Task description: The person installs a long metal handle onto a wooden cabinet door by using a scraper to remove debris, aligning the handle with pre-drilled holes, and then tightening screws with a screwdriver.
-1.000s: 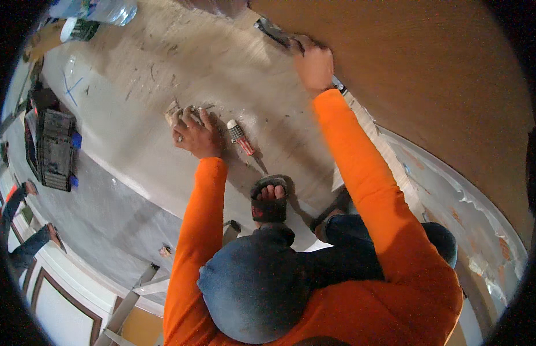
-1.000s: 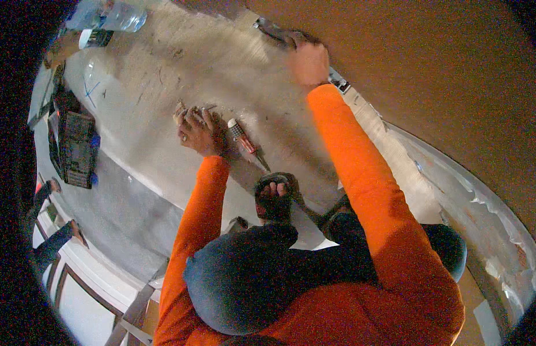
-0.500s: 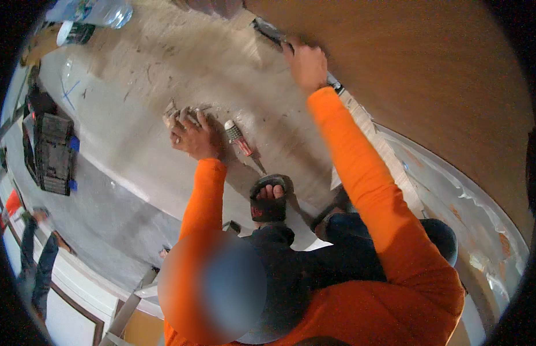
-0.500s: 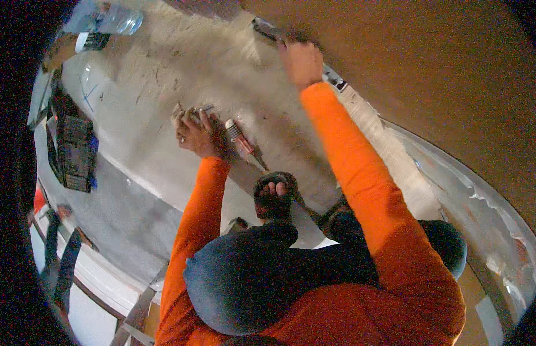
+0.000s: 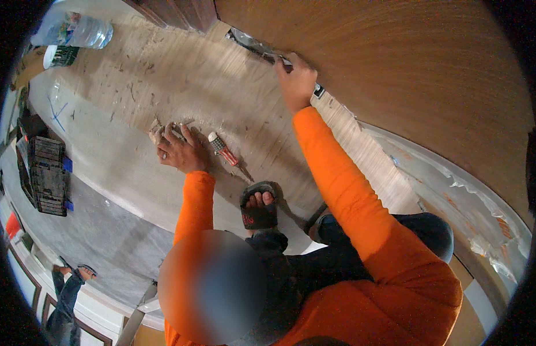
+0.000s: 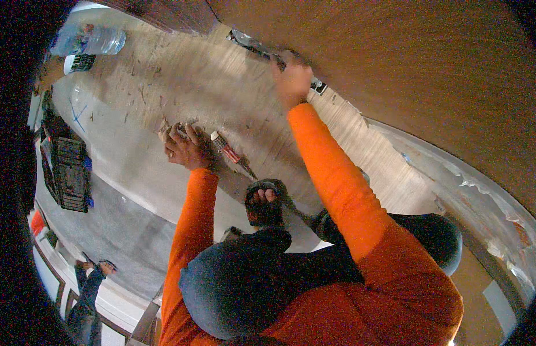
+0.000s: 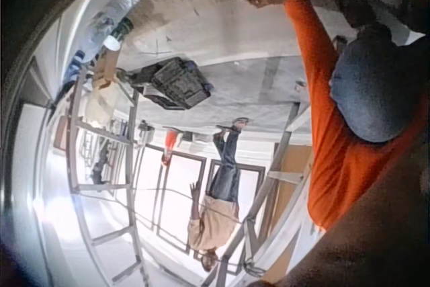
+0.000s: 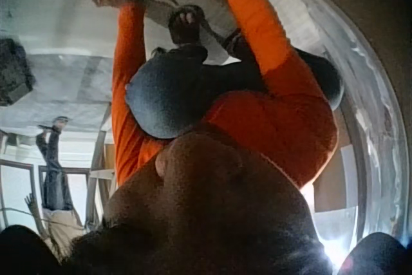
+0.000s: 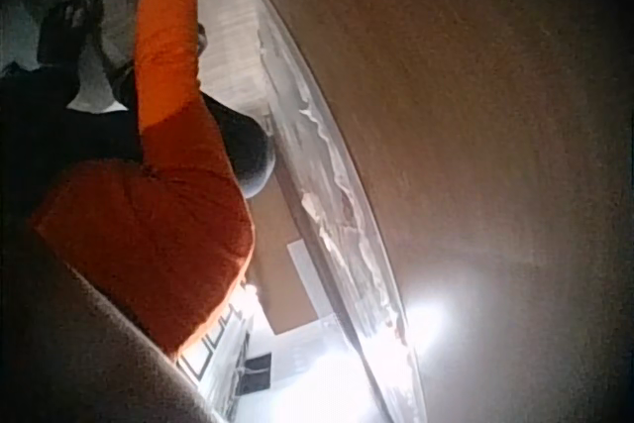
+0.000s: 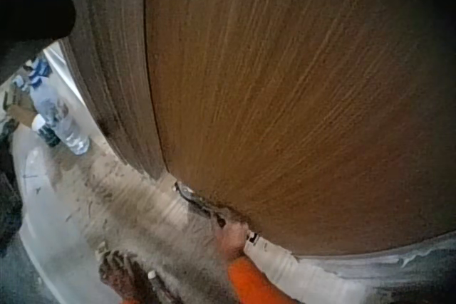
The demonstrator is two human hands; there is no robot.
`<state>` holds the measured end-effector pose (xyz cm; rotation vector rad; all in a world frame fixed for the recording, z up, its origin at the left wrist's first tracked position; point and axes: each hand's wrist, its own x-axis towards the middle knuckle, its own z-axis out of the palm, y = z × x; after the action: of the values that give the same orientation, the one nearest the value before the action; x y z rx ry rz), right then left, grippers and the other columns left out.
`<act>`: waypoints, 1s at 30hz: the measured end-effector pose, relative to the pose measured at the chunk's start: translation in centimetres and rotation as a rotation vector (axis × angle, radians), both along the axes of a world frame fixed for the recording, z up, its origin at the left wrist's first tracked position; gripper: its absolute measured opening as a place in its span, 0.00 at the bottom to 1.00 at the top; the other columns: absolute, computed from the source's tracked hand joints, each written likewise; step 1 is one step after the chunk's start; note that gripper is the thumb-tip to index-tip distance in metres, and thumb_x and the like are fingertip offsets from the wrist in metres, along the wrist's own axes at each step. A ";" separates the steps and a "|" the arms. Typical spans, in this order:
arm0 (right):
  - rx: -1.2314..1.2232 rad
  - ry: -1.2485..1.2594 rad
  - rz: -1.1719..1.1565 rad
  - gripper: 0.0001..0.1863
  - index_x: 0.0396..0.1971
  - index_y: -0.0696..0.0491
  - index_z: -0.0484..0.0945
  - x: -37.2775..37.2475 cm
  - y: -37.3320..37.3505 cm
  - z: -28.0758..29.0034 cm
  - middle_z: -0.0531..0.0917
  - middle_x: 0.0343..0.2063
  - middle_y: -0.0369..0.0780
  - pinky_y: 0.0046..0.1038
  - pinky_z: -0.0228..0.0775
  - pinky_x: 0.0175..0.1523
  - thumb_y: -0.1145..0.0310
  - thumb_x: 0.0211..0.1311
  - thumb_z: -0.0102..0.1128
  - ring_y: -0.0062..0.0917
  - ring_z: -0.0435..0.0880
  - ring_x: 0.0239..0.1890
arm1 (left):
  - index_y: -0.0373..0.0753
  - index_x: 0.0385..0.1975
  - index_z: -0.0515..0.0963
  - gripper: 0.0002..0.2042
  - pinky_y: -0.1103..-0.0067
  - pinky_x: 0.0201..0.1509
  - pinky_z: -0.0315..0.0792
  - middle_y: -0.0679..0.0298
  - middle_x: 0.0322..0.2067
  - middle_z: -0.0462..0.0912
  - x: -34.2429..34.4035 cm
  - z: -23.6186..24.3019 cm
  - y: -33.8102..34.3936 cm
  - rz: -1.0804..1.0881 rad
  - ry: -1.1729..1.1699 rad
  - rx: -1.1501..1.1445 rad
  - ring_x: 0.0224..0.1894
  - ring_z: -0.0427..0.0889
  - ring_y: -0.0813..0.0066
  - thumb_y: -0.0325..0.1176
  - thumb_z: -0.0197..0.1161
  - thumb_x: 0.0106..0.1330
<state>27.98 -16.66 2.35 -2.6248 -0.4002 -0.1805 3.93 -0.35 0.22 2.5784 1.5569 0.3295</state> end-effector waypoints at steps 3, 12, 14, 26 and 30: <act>0.054 -0.106 0.132 0.11 0.35 0.53 0.84 0.5 0.9 1.3 0.86 0.31 0.44 0.36 0.77 0.39 0.62 0.57 0.64 0.39 0.85 0.32 | 0.49 0.54 0.74 0.19 0.63 0.64 0.52 0.58 0.61 0.66 0.0 -0.1 0.1 -0.032 0.000 0.022 0.61 0.62 0.56 0.51 0.53 0.69; -0.121 0.021 0.213 0.12 0.40 0.44 0.85 0.9 2.7 2.0 0.86 0.33 0.43 0.39 0.79 0.40 0.58 0.59 0.61 0.42 0.84 0.32 | 0.52 0.53 0.74 0.19 0.60 0.62 0.58 0.60 0.61 0.68 -0.1 -0.5 0.4 -0.025 -0.041 0.105 0.62 0.65 0.57 0.52 0.55 0.67; -0.141 0.066 0.209 0.13 0.40 0.43 0.85 0.8 3.0 1.9 0.86 0.33 0.43 0.40 0.79 0.40 0.57 0.59 0.60 0.42 0.84 0.31 | 0.50 0.52 0.74 0.18 0.60 0.62 0.57 0.61 0.61 0.68 0.0 -0.3 0.1 0.037 0.029 0.049 0.63 0.65 0.58 0.51 0.54 0.68; 0.443 0.128 -0.116 0.11 0.37 0.51 0.86 -2.4 -3.8 -4.2 0.86 0.34 0.45 0.34 0.77 0.44 0.62 0.57 0.65 0.38 0.85 0.35 | 0.43 0.52 0.73 0.25 0.57 0.61 0.58 0.57 0.61 0.69 0.6 0.8 -0.4 -0.118 0.012 0.128 0.63 0.65 0.55 0.58 0.44 0.71; 0.457 0.046 -0.067 0.12 0.37 0.54 0.86 -2.6 -4.1 -2.2 0.86 0.36 0.44 0.32 0.76 0.45 0.66 0.55 0.68 0.36 0.85 0.38 | 0.45 0.53 0.73 0.26 0.57 0.61 0.59 0.58 0.60 0.70 0.8 0.4 -0.8 -0.008 -0.010 0.071 0.62 0.67 0.56 0.60 0.44 0.70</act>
<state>25.37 -20.79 0.19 -2.1883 -0.2232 -0.2057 4.71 -1.17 0.60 2.6312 1.5590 0.4035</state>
